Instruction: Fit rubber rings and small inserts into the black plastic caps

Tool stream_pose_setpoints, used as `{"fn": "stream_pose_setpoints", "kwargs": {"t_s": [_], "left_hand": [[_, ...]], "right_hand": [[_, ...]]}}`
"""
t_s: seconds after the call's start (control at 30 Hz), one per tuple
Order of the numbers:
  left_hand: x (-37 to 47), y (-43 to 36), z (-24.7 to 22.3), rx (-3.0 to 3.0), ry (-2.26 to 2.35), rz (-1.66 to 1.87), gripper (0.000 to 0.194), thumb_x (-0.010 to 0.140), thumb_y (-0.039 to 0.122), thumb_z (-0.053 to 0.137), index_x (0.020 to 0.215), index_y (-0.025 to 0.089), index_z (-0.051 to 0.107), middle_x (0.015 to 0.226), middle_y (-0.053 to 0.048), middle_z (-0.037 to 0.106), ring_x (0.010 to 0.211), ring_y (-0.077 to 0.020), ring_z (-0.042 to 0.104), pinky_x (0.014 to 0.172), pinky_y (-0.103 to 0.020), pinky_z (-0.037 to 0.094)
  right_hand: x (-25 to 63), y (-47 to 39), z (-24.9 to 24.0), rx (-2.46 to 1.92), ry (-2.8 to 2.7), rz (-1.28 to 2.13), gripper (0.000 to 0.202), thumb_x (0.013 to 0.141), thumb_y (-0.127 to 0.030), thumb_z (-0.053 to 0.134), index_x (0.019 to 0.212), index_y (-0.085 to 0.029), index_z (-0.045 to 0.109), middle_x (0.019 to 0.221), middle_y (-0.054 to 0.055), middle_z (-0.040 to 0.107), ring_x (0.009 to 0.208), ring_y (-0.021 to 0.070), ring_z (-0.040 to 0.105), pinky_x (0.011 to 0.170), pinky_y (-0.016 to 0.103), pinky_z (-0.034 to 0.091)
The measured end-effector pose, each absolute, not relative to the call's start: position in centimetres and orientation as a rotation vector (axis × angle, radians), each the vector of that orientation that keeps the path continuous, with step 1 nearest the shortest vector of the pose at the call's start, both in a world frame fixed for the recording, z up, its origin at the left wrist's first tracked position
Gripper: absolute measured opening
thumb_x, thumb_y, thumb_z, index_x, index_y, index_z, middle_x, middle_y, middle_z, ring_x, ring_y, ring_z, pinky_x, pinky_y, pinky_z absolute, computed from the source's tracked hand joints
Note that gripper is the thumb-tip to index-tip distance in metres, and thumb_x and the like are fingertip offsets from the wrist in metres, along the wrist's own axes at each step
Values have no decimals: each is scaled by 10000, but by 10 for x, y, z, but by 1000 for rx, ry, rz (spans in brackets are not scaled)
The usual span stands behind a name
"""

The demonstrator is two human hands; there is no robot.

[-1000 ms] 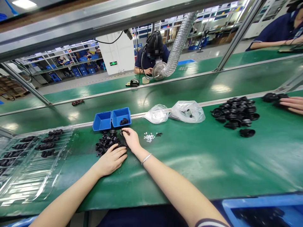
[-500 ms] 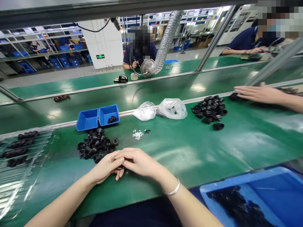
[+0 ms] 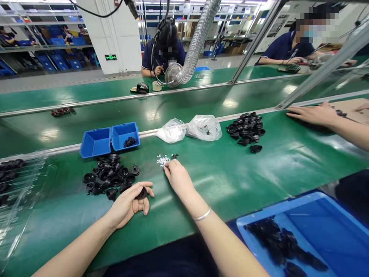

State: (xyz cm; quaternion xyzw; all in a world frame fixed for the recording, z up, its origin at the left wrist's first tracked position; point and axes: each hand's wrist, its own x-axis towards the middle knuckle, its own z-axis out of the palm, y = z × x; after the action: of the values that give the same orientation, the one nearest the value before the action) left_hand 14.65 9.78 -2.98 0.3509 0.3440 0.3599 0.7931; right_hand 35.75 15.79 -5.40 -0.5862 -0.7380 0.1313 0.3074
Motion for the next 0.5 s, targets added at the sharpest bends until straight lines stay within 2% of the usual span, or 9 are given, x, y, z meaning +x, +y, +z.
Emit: {"fn": "stream_pose_setpoints", "kwargs": {"t_s": [0.13,0.33,0.4,0.5], "left_hand": [[141,98,-28,714,738,761,315,957,379,471,1177,168,546,1102,-121,601,644,-159,665,563,-270,472],[138,96,-30,716,727,799,282,951,339,517,1137,152,614,1115,-116,617,697,-106,612,669,-263,469],[138,96,-30,703,731,804,268,929,313,563,1144,164,619,1134,-109,608,808,-144,639,755,-292,485],[139,94,-27,697,730,797,305,887,298,632,1167,181,604,1179,-113,590,1026,-251,648,910,-388,479]], "right_hand": [[353,159,-62,-1555,-2034,195,202,939,-176,421,870,-151,609,849,107,589,777,217,597,724,329,498],[351,154,-68,-1553,-2073,12,266,985,-209,372,892,-144,613,841,108,588,737,204,588,687,315,489],[350,152,-69,-1551,-2074,-23,274,991,-217,368,890,-150,614,839,105,587,723,194,583,677,305,487],[350,152,-71,-1546,-2072,-35,282,994,-226,370,881,-149,616,824,101,578,708,189,579,664,297,482]]}}
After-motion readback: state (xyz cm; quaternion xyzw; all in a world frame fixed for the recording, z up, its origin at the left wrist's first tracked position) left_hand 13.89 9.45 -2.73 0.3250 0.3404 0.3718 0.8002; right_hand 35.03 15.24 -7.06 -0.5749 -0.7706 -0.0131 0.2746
